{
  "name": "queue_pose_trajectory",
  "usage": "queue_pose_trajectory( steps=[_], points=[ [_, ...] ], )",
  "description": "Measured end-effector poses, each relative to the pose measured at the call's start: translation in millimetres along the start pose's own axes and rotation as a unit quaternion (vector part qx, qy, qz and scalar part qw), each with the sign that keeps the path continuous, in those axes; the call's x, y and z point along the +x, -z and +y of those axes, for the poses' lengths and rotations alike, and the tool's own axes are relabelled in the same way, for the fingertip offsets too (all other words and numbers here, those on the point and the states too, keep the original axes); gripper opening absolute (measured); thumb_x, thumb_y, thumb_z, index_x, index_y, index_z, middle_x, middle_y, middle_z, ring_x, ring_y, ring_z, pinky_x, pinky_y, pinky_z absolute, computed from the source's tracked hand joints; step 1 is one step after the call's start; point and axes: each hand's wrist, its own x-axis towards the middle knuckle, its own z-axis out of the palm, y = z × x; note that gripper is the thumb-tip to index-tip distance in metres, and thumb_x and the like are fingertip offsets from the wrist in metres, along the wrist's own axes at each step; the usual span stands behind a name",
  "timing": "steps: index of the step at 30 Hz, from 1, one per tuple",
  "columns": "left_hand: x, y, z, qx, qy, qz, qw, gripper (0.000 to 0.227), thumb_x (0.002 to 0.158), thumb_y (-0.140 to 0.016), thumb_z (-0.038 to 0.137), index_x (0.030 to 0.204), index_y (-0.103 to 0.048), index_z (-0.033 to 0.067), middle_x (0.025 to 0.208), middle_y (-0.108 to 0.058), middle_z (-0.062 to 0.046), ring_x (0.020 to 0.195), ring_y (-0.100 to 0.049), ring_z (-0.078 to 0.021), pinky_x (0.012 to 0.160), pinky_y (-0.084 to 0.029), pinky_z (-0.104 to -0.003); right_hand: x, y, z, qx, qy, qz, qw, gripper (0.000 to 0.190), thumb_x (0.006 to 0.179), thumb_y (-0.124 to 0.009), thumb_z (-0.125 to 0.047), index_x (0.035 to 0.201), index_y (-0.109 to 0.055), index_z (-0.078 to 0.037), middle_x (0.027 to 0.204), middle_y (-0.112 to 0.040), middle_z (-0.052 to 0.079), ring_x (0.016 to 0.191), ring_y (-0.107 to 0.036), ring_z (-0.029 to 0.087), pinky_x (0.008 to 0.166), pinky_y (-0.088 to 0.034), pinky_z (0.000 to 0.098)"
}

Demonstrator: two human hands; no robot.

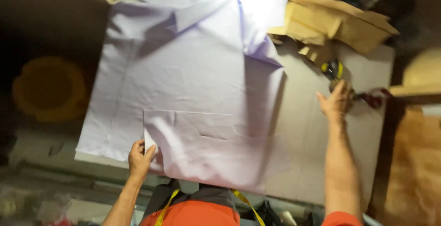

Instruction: The person spreads a large piece of white fabric on a table, smooths it out, and then uses scissors to cut along the edge. The person repeatedly adjusts and folds the fabric during the process.

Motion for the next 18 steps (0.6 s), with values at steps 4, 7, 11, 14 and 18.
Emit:
queue_pose_trajectory(
  steps=[4,7,11,14,18],
  points=[
    [0.4,-5.0,3.5,0.084,-0.029,0.027,0.996,0.022,0.087,-0.074,0.019,0.104,-0.070,0.0067,0.090,-0.073,-0.007,0.082,-0.064,-0.0176,0.074,-0.049,-0.033,35.7,-3.4,26.4,-0.023,0.061,-0.084,0.994,0.070,0.083,-0.082,-0.039,0.139,-0.059,-0.004,0.133,-0.056,0.025,0.122,-0.049,0.046,0.102,-0.040,0.0553],
    [-7.9,-5.3,13.5,0.110,-0.038,0.044,0.992,0.015,0.089,-0.073,0.023,0.087,-0.066,0.0094,0.074,-0.059,0.000,0.069,-0.049,-0.0143,0.067,-0.040,-0.033,41.9,7.8,17.8,-0.002,0.003,-0.153,0.988,0.074,0.085,-0.078,-0.033,0.151,-0.053,-0.011,0.144,-0.048,0.027,0.126,-0.041,0.048,0.105,-0.035,0.0581],
    [-0.5,-7.0,3.8,0.111,-0.037,0.052,0.992,0.018,0.088,-0.073,0.027,0.085,-0.067,0.0111,0.067,-0.048,0.003,0.062,-0.041,-0.0135,0.063,-0.037,-0.033,61.4,-38.3,76.5,-0.044,0.079,-0.077,0.993,0.067,0.082,-0.079,-0.033,0.146,-0.065,-0.019,0.136,-0.063,0.023,0.117,-0.045,0.048,0.101,-0.035,0.0499],
    [2.9,-6.8,-3.2,0.124,-0.060,0.049,0.989,0.021,0.088,-0.071,0.027,0.081,-0.059,0.0108,0.068,-0.044,0.001,0.065,-0.039,-0.0155,0.065,-0.037,-0.035,65.3,-11.8,51.2,0.002,-0.009,-0.177,0.984,0.070,0.086,-0.074,-0.027,0.152,-0.054,-0.016,0.144,-0.049,0.030,0.126,-0.050,0.053,0.106,-0.038,0.0591],
    [0.8,-7.6,-7.7,0.116,-0.076,0.052,0.989,0.023,0.088,-0.069,0.027,0.079,-0.057,0.0099,0.068,-0.042,0.000,0.065,-0.039,-0.0164,0.066,-0.037,-0.035,43.8,7.4,4.5,0.021,-0.096,-0.155,0.983,0.054,0.096,-0.072,-0.019,0.142,-0.047,-0.008,0.139,-0.040,0.029,0.126,-0.039,0.052,0.102,-0.038,0.0636]
  ],
)
